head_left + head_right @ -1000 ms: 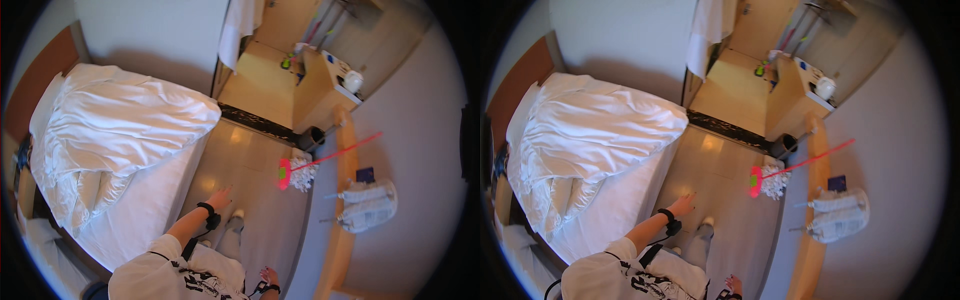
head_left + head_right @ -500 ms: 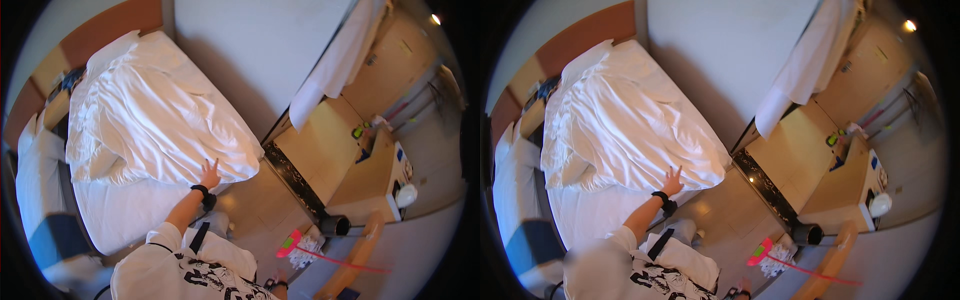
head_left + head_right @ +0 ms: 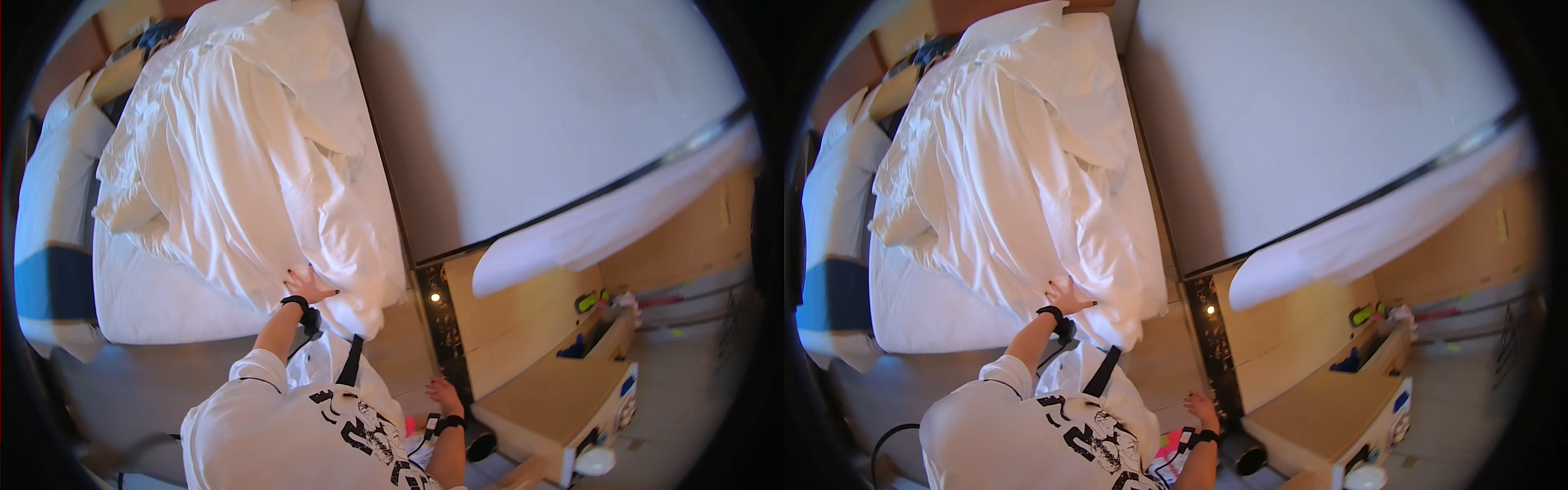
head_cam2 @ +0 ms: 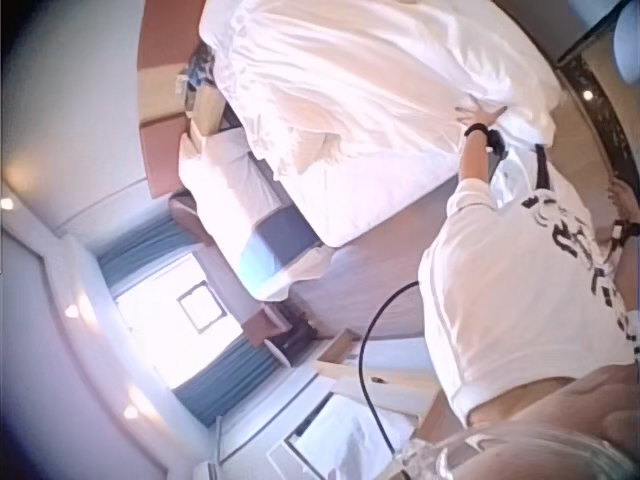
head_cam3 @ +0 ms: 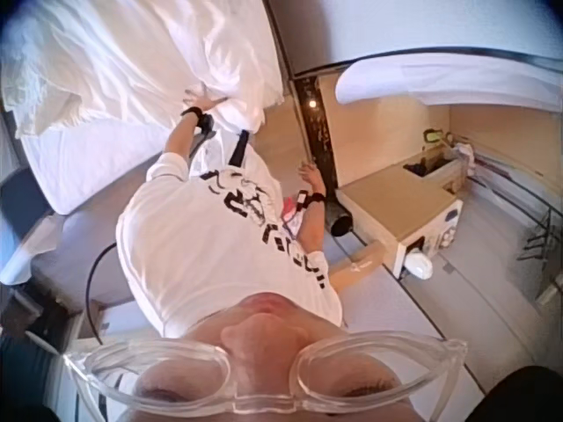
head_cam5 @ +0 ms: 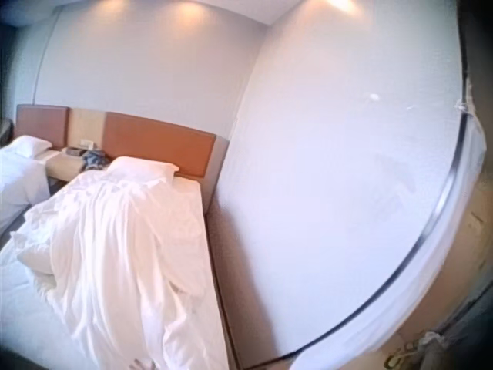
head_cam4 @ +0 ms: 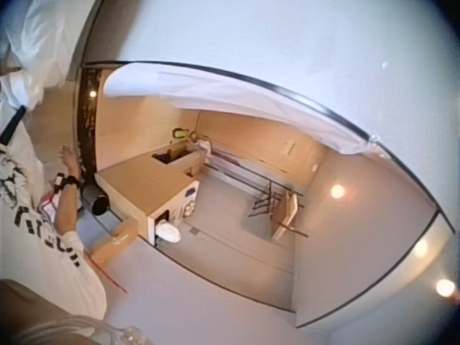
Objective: The person makes a bed by first placing a pillow into a pillowcase and arranging it against the headboard. They then spread a white duvet over the mattress, smoothing and adjusting it to cover the bed evenly.
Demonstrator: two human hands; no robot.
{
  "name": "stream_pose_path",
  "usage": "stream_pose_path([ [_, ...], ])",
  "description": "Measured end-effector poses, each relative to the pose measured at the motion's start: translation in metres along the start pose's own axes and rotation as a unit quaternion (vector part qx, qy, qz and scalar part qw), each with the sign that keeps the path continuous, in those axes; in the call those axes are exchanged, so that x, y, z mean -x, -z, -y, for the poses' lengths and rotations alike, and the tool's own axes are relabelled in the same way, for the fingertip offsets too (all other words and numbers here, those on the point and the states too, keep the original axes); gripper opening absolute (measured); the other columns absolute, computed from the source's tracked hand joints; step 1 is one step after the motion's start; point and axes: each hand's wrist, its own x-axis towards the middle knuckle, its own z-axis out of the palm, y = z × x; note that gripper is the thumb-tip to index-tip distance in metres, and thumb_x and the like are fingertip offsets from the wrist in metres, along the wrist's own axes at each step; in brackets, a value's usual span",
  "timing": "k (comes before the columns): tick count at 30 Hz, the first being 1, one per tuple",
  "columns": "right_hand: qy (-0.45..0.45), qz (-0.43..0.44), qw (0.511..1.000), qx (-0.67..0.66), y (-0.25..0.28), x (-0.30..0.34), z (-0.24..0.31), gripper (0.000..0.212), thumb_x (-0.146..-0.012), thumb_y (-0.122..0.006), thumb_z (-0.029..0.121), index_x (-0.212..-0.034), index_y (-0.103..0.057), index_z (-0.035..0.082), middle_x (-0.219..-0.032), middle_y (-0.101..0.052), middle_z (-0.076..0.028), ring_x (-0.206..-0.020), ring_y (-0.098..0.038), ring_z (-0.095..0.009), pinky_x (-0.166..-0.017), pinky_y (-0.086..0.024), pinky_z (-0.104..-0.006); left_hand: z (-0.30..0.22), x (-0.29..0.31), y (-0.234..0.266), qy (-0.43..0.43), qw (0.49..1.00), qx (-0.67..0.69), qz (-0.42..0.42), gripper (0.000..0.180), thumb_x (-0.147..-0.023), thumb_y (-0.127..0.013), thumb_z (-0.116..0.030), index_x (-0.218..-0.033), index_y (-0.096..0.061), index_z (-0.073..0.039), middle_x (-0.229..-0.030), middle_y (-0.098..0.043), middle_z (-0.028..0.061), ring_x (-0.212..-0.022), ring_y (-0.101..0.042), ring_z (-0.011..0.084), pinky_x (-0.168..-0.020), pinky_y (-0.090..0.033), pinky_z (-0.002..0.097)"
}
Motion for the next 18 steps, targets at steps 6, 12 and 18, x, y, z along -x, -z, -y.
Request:
stream_pose_path([
  [6, 0.132, 0.016, 0.967, 0.218, 0.020, -0.075, 0.117, 0.038, -0.078, -0.053, 0.020, -0.110, -0.053, 0.000, -0.087, -0.061, -0.009, -0.077, -0.058, -0.018, -0.071, -0.045, -0.0278, -0.031, 0.000, 0.022, 0.065, 0.995, 0.010, 0.079, 0.120, -0.047, -0.061, -0.073, -0.136, 0.005, -0.026, -0.131, 0.011, 0.0380, -0.122, 0.002, 0.0547, -0.096, -0.009, 0.0607],
  [12, 0.258, 0.113, 0.895, 0.347, -0.044, -0.112, 0.255, 0.033, -0.078, -0.053, 0.016, -0.109, -0.054, 0.004, -0.085, -0.061, -0.008, -0.077, -0.057, -0.014, -0.072, -0.045, -0.0259, -0.041, -0.005, 0.029, 0.064, 0.994, 0.042, 0.072, 0.119, -0.048, -0.065, -0.067, -0.137, 0.002, -0.025, -0.131, 0.005, 0.0401, -0.124, 0.004, 0.0518, -0.099, -0.011, 0.0556],
  [18, 0.317, 0.246, 0.817, 0.414, -0.100, -0.150, 0.340, 0.033, -0.078, -0.053, 0.017, -0.109, -0.054, 0.006, -0.091, -0.061, -0.012, -0.083, -0.058, -0.019, -0.075, -0.045, -0.0281, -0.025, 0.006, 0.006, 0.037, 0.985, 0.163, -0.039, 0.093, -0.063, -0.063, -0.056, -0.136, -0.020, -0.017, -0.130, -0.007, 0.0407, -0.125, -0.001, 0.0506, -0.102, -0.012, 0.0498],
])
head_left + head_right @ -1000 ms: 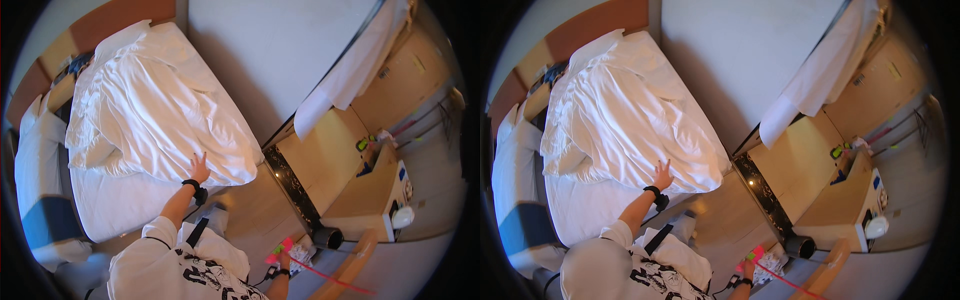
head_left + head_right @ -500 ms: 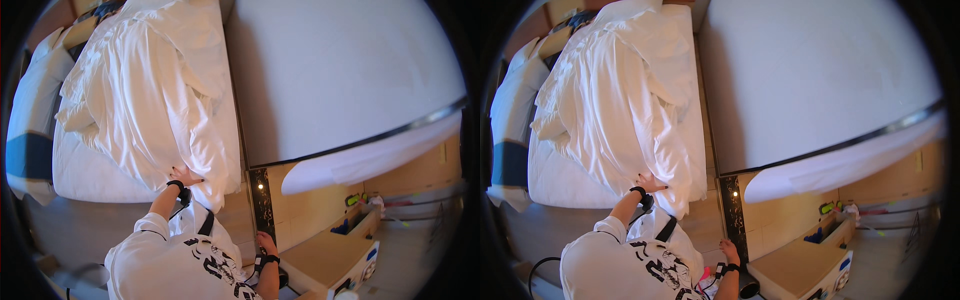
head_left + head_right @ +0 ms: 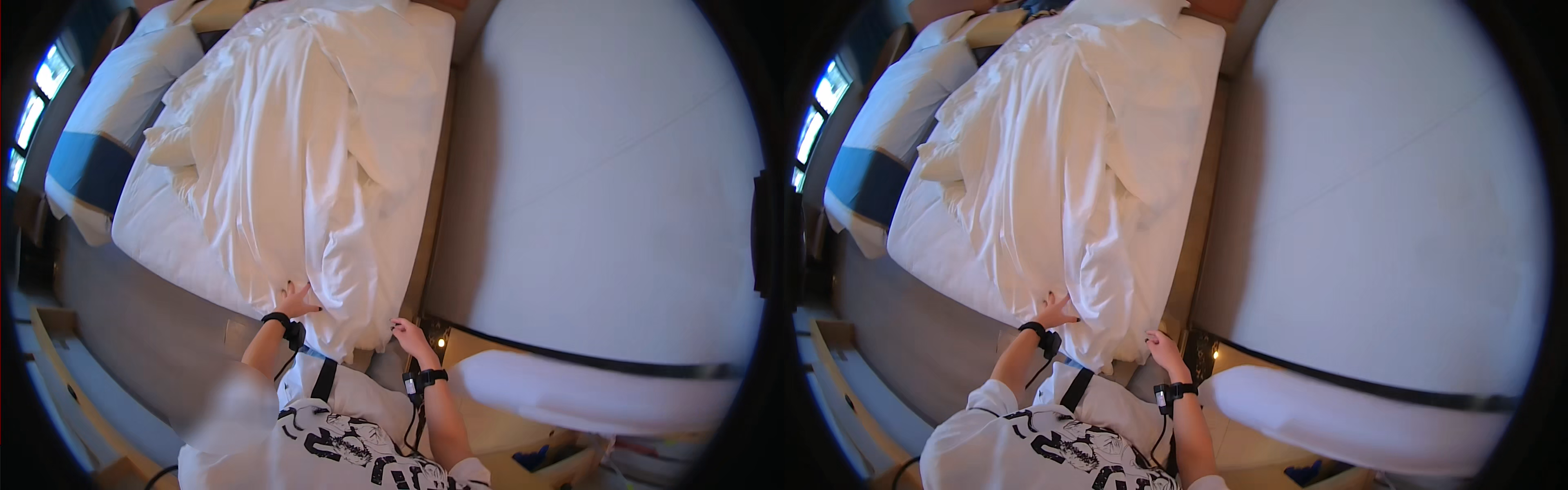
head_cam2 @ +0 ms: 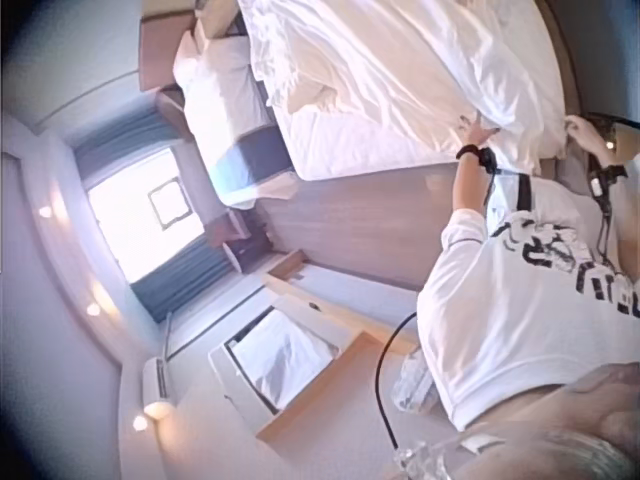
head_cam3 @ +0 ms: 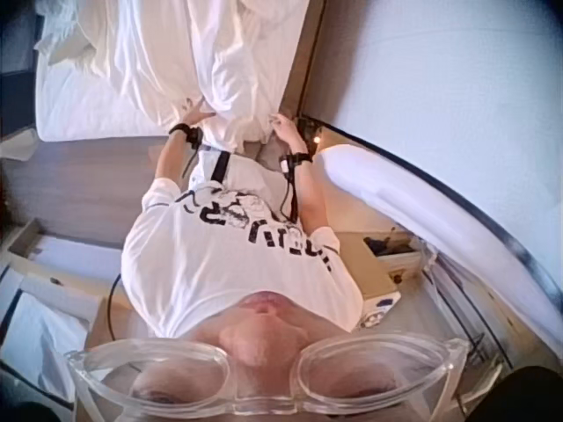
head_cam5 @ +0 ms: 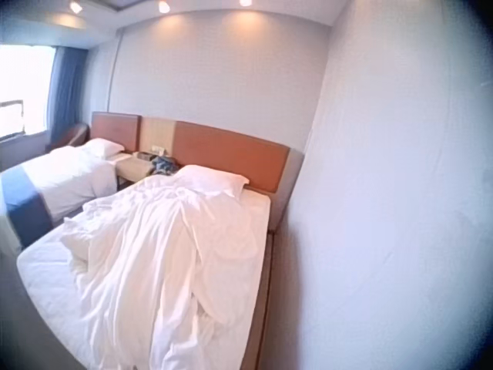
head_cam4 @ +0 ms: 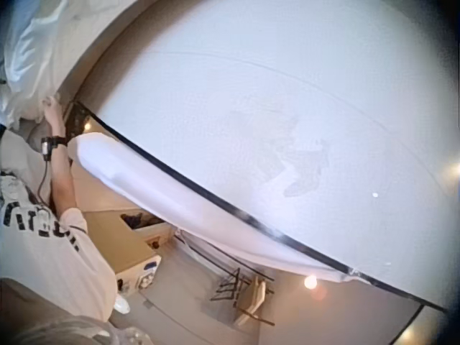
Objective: The person makes a bed by first placing a pillow into a pillowcase and arranging it against the headboard. They then spread a white duvet over the mattress, smoothing and adjusting it to cover the bed evenly.
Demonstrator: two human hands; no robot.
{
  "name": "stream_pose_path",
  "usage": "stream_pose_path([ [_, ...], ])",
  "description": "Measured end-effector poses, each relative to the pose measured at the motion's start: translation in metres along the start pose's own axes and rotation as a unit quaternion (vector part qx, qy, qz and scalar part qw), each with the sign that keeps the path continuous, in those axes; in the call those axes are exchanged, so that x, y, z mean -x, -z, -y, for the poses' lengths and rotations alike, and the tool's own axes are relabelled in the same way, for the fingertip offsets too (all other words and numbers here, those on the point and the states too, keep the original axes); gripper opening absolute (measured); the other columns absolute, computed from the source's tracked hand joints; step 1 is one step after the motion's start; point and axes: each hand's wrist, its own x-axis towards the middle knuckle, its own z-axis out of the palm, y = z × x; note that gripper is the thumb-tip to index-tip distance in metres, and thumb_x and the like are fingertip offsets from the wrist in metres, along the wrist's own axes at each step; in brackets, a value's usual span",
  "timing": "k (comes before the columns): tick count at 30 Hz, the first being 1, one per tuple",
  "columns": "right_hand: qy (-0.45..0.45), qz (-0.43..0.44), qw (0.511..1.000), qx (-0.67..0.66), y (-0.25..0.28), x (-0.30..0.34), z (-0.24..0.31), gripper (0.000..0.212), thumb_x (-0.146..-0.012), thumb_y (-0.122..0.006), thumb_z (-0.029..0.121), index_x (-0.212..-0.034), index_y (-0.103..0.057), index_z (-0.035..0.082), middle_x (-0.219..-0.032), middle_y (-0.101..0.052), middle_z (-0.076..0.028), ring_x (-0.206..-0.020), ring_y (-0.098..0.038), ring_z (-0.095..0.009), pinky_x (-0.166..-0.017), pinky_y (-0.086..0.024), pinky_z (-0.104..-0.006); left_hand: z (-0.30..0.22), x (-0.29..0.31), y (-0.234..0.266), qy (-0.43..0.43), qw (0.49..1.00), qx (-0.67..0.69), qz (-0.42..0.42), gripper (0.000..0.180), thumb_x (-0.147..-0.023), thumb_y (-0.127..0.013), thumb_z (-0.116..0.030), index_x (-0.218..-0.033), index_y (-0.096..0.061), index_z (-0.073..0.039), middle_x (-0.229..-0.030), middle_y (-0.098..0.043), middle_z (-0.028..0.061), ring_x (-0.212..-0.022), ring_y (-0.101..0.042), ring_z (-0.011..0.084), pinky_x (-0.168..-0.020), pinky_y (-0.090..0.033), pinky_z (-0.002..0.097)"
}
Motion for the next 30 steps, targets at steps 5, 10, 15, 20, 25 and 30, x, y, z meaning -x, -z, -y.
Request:
stream_pose_path([
  [5, 0.016, 0.089, 0.993, 0.073, 0.050, -0.054, 0.009, 0.032, -0.077, -0.053, 0.017, -0.107, -0.056, 0.005, -0.094, -0.062, -0.012, -0.088, -0.058, -0.019, -0.078, -0.045, -0.0280, 0.033, 0.005, -0.053, 0.029, 0.990, 0.123, -0.066, 0.072, -0.069, -0.064, -0.043, -0.125, -0.040, -0.004, -0.121, -0.045, 0.0208, -0.111, -0.045, 0.0316, -0.091, -0.037, 0.0391],
  [10, -0.022, 0.095, 0.990, -0.106, 0.062, -0.136, -0.033, 0.025, -0.081, -0.050, 0.015, -0.104, -0.057, 0.006, -0.082, -0.061, -0.008, -0.067, -0.055, -0.012, -0.058, -0.045, -0.0228, 0.032, 0.103, -0.107, 0.140, 0.943, 0.283, -0.105, 0.058, -0.074, -0.061, -0.038, -0.121, -0.046, -0.006, -0.107, -0.057, 0.0128, -0.094, -0.056, 0.0263, -0.079, -0.045, 0.0337],
  [15, -0.068, 0.186, 0.968, 0.152, 0.104, -0.148, -0.115, 0.026, -0.082, -0.047, 0.027, -0.092, -0.058, 0.005, -0.069, -0.057, -0.004, -0.054, -0.052, -0.013, -0.048, -0.044, -0.0252, 0.074, 0.139, -0.202, 0.229, 0.844, 0.461, -0.152, 0.049, -0.075, -0.060, -0.035, -0.113, -0.053, -0.004, -0.099, -0.061, 0.0083, -0.079, -0.058, 0.0182, -0.071, -0.046, 0.0291],
  [20, -0.274, 0.127, 0.949, 0.094, 0.120, -0.124, -0.102, 0.027, -0.081, -0.046, 0.026, -0.097, -0.057, 0.007, -0.091, -0.062, -0.007, -0.075, -0.059, -0.016, -0.062, -0.046, -0.0278, 0.155, 0.183, -0.339, 0.279, 0.746, 0.583, -0.162, 0.026, -0.075, -0.057, -0.023, -0.090, -0.061, -0.002, -0.075, -0.063, 0.0075, -0.063, -0.058, 0.0178, -0.058, -0.047, 0.0304],
  [25, -0.218, 0.070, 0.971, 0.067, 0.161, -0.145, -0.064, 0.029, -0.075, -0.053, 0.017, -0.100, -0.055, 0.003, -0.088, -0.061, -0.011, -0.068, -0.058, -0.017, -0.056, -0.046, -0.0295, 0.118, 0.183, -0.376, 0.329, 0.731, 0.583, -0.133, 0.018, -0.076, -0.056, -0.015, -0.084, -0.062, 0.000, -0.072, -0.062, 0.0082, -0.065, -0.059, 0.0174, -0.056, -0.047, 0.0302],
  [30, 0.127, -0.149, 0.971, 0.136, 0.133, -0.228, 0.017, 0.072, -0.068, -0.065, 0.023, -0.127, -0.030, 0.003, -0.114, -0.049, -0.020, -0.103, -0.050, -0.030, -0.089, -0.041, -0.0333, 0.096, 0.154, -0.351, 0.255, 0.684, 0.659, -0.181, 0.030, -0.077, -0.055, -0.016, -0.104, -0.056, -0.002, -0.084, -0.062, 0.0086, -0.068, -0.059, 0.0149, -0.056, -0.047, 0.0299],
])
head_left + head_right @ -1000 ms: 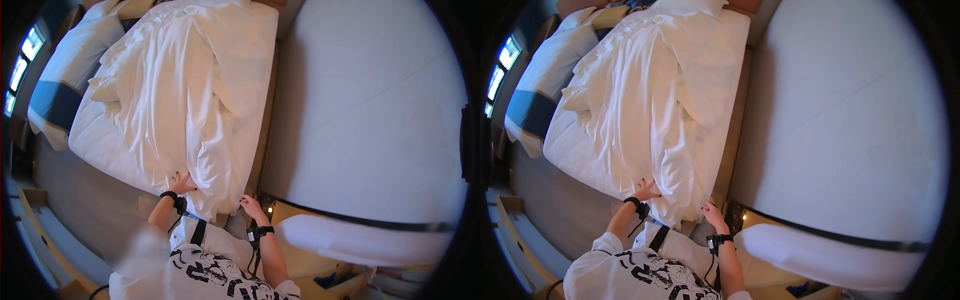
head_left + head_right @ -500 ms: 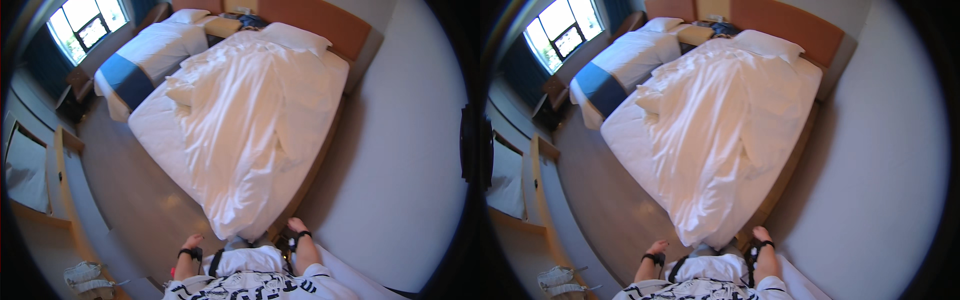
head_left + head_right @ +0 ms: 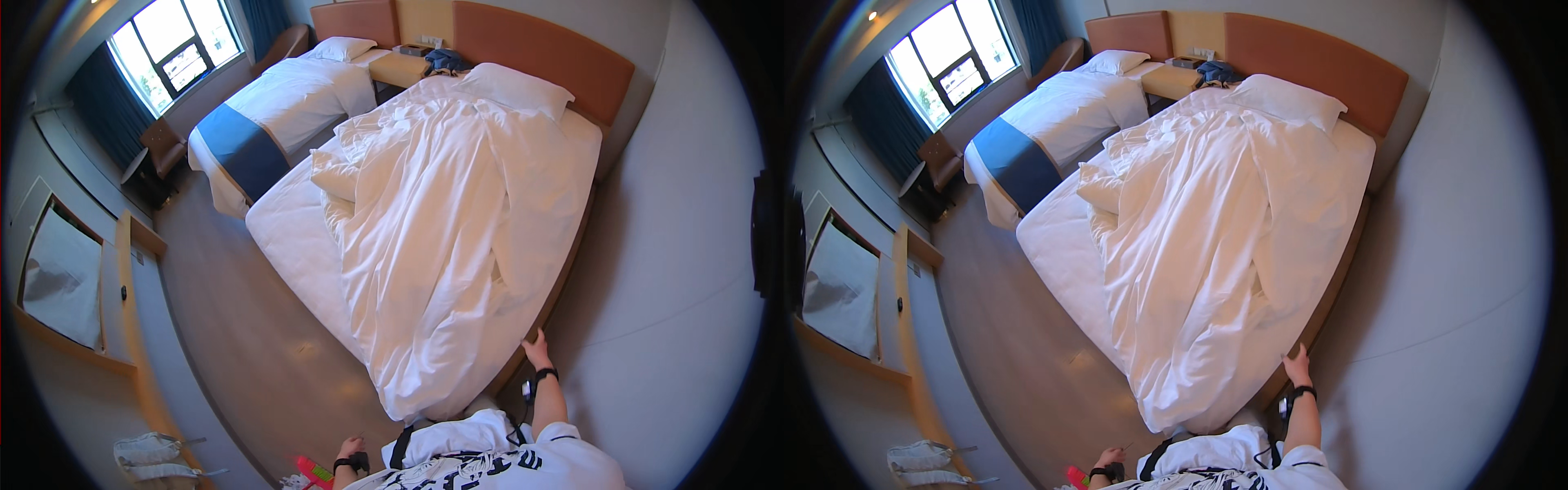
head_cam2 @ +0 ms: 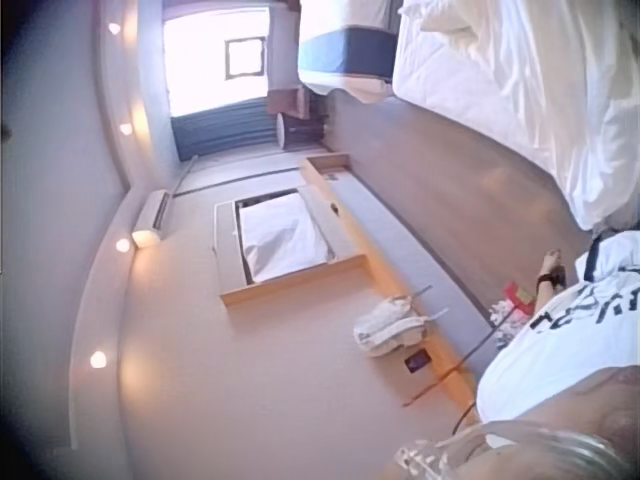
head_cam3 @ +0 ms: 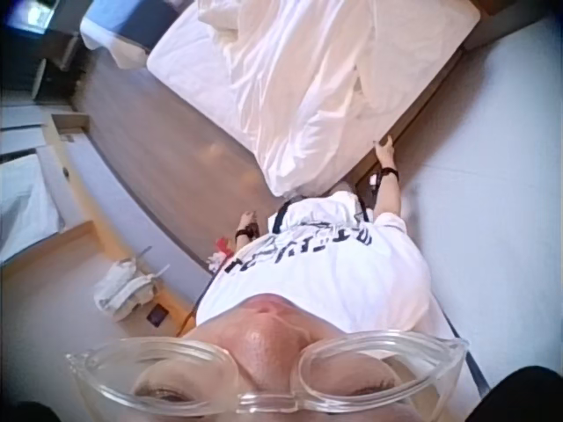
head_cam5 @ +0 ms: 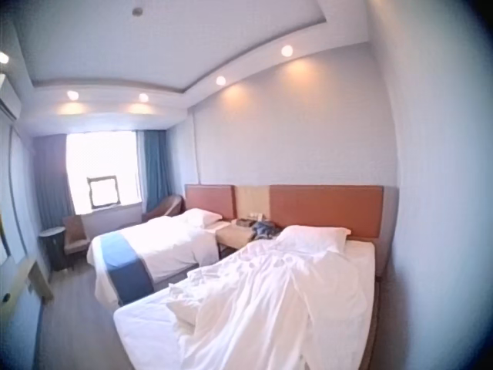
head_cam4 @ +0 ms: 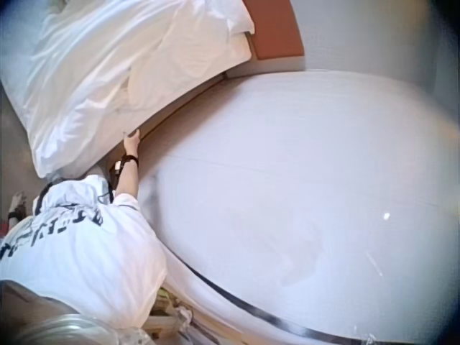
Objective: The person makes a bed by first placing a pillow into a pillowcase and arranging it against the headboard. They then spread a white duvet over the mattress, smoothing and adjusting it to cover the bed evenly.
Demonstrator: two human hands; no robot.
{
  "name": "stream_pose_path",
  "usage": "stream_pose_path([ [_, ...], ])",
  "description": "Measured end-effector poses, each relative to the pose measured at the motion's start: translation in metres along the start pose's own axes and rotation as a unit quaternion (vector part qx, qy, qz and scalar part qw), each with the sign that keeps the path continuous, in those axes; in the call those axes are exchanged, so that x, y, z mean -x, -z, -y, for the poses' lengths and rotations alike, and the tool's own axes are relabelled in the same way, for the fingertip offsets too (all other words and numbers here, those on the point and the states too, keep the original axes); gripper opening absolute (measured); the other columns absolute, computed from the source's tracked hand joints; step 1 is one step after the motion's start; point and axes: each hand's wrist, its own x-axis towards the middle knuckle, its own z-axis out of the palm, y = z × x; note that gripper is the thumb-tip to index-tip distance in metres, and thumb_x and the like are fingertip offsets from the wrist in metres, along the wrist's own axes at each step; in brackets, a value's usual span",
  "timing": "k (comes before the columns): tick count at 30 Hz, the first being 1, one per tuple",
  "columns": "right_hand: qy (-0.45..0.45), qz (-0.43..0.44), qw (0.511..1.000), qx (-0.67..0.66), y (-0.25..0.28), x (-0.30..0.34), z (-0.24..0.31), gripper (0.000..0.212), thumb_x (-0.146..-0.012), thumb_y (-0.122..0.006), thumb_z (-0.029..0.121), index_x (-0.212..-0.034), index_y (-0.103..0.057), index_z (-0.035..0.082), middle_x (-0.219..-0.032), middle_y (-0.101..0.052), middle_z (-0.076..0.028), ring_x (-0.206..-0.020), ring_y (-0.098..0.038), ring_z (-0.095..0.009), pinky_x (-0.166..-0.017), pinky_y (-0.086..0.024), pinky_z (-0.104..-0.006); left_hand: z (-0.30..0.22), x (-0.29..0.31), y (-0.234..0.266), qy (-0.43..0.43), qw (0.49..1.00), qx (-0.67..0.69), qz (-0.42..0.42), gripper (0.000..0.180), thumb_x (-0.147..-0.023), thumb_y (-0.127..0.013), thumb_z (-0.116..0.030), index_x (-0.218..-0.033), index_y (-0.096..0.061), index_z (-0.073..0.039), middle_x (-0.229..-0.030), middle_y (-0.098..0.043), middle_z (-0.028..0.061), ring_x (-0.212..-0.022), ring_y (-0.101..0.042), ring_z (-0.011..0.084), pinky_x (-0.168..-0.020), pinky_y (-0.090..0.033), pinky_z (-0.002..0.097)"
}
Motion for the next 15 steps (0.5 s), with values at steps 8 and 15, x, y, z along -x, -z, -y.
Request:
stream_pose_path([
  [8, 0.048, 0.182, 0.982, -0.036, -0.099, -0.126, 0.136, 0.110, -0.059, -0.068, 0.052, -0.137, 0.002, 0.016, -0.135, 0.004, -0.033, -0.128, 0.003, -0.042, -0.102, -0.011, -0.0510, -0.261, 0.053, -0.136, -0.204, 0.952, -0.164, -0.159, 0.058, -0.075, -0.060, -0.024, -0.124, -0.038, -0.001, -0.115, -0.051, 0.0198, -0.104, -0.051, 0.0287, -0.088, -0.040, 0.0337],
  [15, 0.129, 0.399, 0.884, 0.206, -0.081, -0.123, 0.170, 0.101, -0.065, -0.059, 0.058, -0.137, -0.005, 0.012, -0.136, 0.009, -0.032, -0.126, 0.007, -0.046, -0.102, -0.005, -0.0528, -0.339, 0.005, -0.271, -0.313, 0.907, -0.267, -0.089, 0.072, -0.074, -0.061, -0.039, -0.128, -0.032, -0.002, -0.127, -0.038, 0.0235, -0.120, -0.033, 0.0343, -0.099, -0.028, 0.0372],
])
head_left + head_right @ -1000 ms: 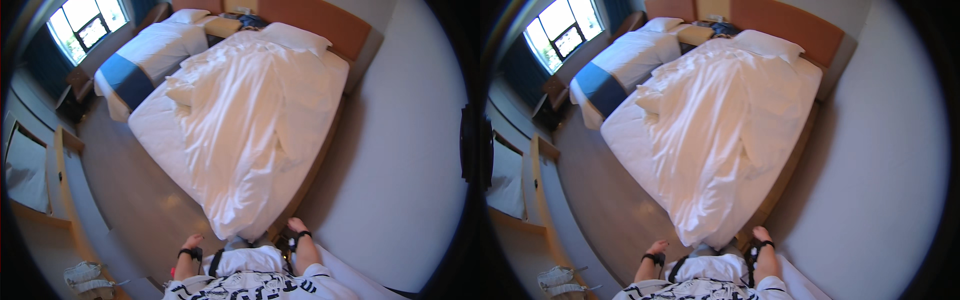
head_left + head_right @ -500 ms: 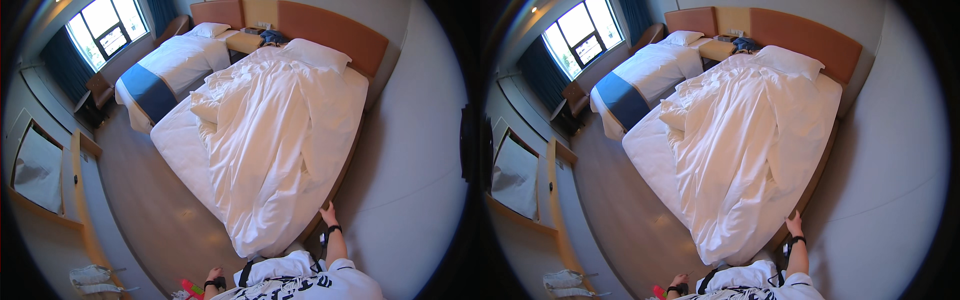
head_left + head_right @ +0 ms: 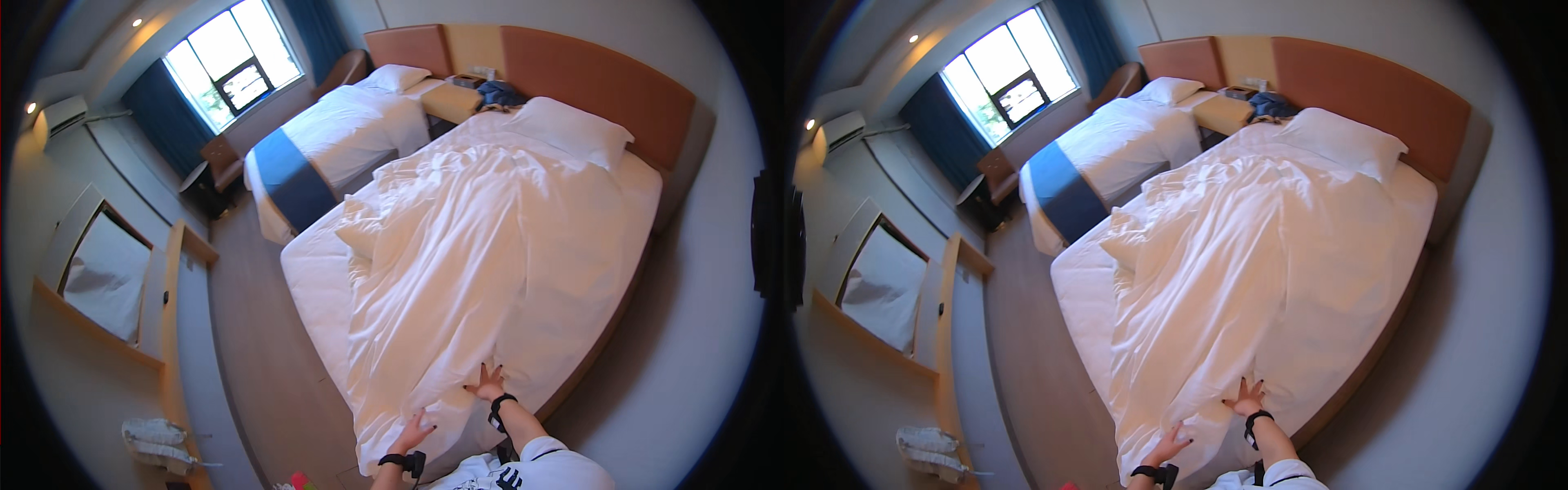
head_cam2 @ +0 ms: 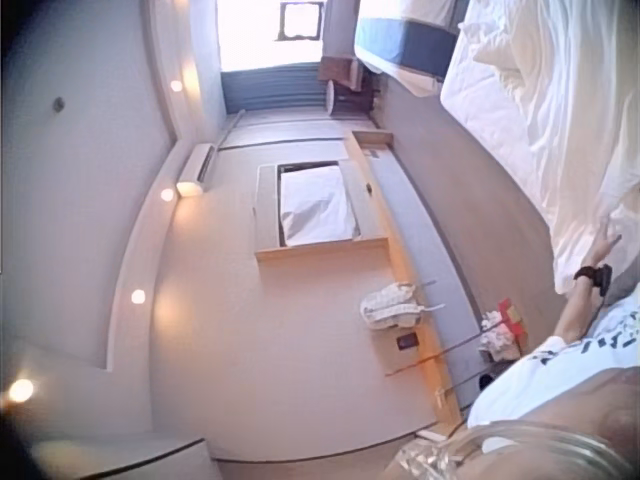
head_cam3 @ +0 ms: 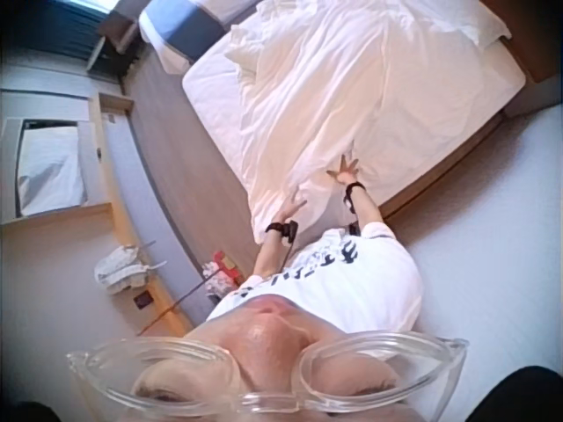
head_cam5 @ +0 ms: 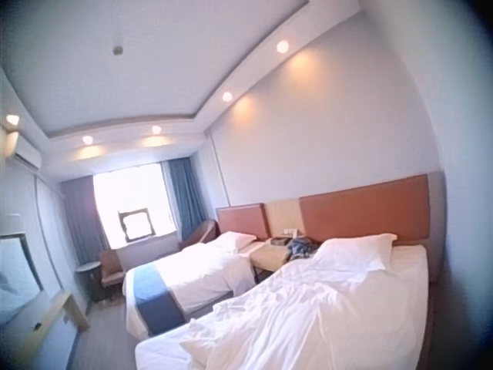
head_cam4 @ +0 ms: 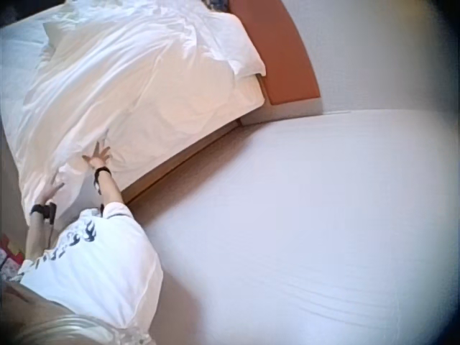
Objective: The person makes a bed by first placing a pillow into a pillowcase and arranging it against the headboard. They then spread a white duvet over the mattress, smoothing and adjusting it to cover the bed evenly.
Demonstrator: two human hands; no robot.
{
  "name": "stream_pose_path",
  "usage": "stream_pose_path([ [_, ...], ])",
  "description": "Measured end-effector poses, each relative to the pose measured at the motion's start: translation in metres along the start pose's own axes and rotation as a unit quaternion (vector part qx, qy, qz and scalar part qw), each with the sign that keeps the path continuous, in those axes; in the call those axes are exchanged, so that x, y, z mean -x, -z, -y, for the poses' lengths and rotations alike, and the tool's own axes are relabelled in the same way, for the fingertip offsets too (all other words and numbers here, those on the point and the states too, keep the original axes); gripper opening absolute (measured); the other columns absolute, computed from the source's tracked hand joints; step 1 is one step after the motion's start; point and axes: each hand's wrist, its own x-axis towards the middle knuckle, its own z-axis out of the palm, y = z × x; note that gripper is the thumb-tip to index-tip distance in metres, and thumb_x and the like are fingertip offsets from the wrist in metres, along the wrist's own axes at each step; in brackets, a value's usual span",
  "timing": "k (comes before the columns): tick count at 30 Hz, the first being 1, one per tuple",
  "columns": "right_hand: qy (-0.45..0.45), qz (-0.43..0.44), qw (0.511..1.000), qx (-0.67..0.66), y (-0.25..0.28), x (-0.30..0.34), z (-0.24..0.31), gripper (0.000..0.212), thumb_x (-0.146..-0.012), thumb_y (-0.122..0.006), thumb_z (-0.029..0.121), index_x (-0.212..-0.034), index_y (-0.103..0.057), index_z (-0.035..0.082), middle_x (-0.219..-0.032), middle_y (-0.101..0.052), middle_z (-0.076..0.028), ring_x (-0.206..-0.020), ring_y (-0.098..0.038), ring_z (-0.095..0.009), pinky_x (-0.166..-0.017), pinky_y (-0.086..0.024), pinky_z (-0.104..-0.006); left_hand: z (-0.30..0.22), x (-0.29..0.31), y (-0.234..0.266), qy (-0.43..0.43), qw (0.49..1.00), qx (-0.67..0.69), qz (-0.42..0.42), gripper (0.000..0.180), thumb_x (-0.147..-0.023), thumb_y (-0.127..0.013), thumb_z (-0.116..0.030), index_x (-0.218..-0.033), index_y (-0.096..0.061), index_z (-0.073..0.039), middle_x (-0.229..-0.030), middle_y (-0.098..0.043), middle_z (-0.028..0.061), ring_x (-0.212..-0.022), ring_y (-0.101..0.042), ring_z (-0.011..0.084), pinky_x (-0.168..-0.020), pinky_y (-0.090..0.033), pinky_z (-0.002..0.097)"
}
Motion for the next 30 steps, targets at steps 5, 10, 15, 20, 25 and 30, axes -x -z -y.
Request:
stream_pose_path([
  [5, -0.043, 0.035, 0.997, 0.052, -0.010, -0.006, 0.002, 0.099, -0.067, -0.056, 0.058, -0.137, -0.004, 0.012, -0.134, 0.005, -0.035, -0.125, 0.001, -0.051, -0.102, -0.012, -0.0516, 0.035, 0.020, -0.022, 0.090, 0.995, -0.029, 0.014, 0.060, -0.075, -0.057, -0.039, -0.121, -0.043, -0.003, -0.119, -0.047, 0.0207, -0.112, -0.043, 0.0329, -0.094, -0.034, 0.0372],
  [10, 0.017, 0.085, 0.991, 0.099, 0.011, -0.013, -0.001, 0.097, -0.068, -0.054, 0.058, -0.137, -0.004, 0.012, -0.134, 0.004, -0.036, -0.125, -0.004, -0.049, -0.103, -0.014, -0.0462, 0.083, 0.066, -0.016, 0.205, 0.978, -0.015, -0.045, 0.052, -0.075, -0.057, -0.037, -0.116, -0.049, -0.006, -0.111, -0.053, 0.0185, -0.105, -0.050, 0.0308, -0.089, -0.039, 0.0362],
  [15, 0.128, 0.134, 0.973, 0.137, 0.024, -0.037, -0.049, 0.077, -0.076, -0.052, 0.047, -0.135, -0.020, 0.010, -0.136, -0.022, -0.023, -0.124, -0.025, -0.038, -0.101, -0.024, -0.0376, 0.114, 0.069, -0.045, 0.199, 0.973, 0.076, -0.085, 0.059, -0.075, -0.057, -0.036, -0.121, -0.040, -0.006, -0.120, -0.044, 0.0178, -0.113, -0.040, 0.0320, -0.094, -0.032, 0.0360],
  [20, 0.170, 0.079, 0.964, 0.188, 0.059, -0.013, -0.099, 0.064, -0.078, -0.051, 0.036, -0.130, -0.030, 0.006, -0.125, -0.042, -0.018, -0.113, -0.043, -0.034, -0.095, -0.035, -0.0358, 0.088, 0.069, -0.053, 0.158, 0.979, 0.105, -0.075, 0.064, -0.072, -0.057, -0.024, -0.128, -0.034, -0.001, -0.128, -0.037, 0.0205, -0.123, -0.030, 0.0319, -0.102, -0.024, 0.0351],
  [25, -0.009, -0.010, 0.987, 0.162, 0.124, -0.007, -0.147, 0.071, -0.074, -0.056, 0.034, -0.131, -0.026, 0.003, -0.121, -0.045, -0.020, -0.109, -0.046, -0.034, -0.093, -0.037, -0.0362, 0.091, 0.051, -0.067, 0.166, 0.980, -0.006, -0.109, 0.050, -0.067, -0.057, -0.019, -0.111, -0.050, 0.002, -0.108, -0.053, 0.0237, -0.103, -0.049, 0.0352, -0.090, -0.039, 0.0381],
  [30, -0.046, -0.061, 0.997, 0.021, 0.167, -0.008, -0.143, 0.076, -0.075, -0.057, 0.031, -0.133, -0.018, 0.002, -0.117, -0.047, -0.024, -0.107, -0.048, -0.033, -0.090, -0.040, -0.0363, 0.130, 0.029, -0.087, 0.242, 0.967, -0.062, -0.053, 0.065, -0.066, -0.062, -0.043, -0.117, -0.047, -0.006, -0.111, -0.053, 0.0178, -0.106, -0.049, 0.0311, -0.090, -0.039, 0.0375],
])
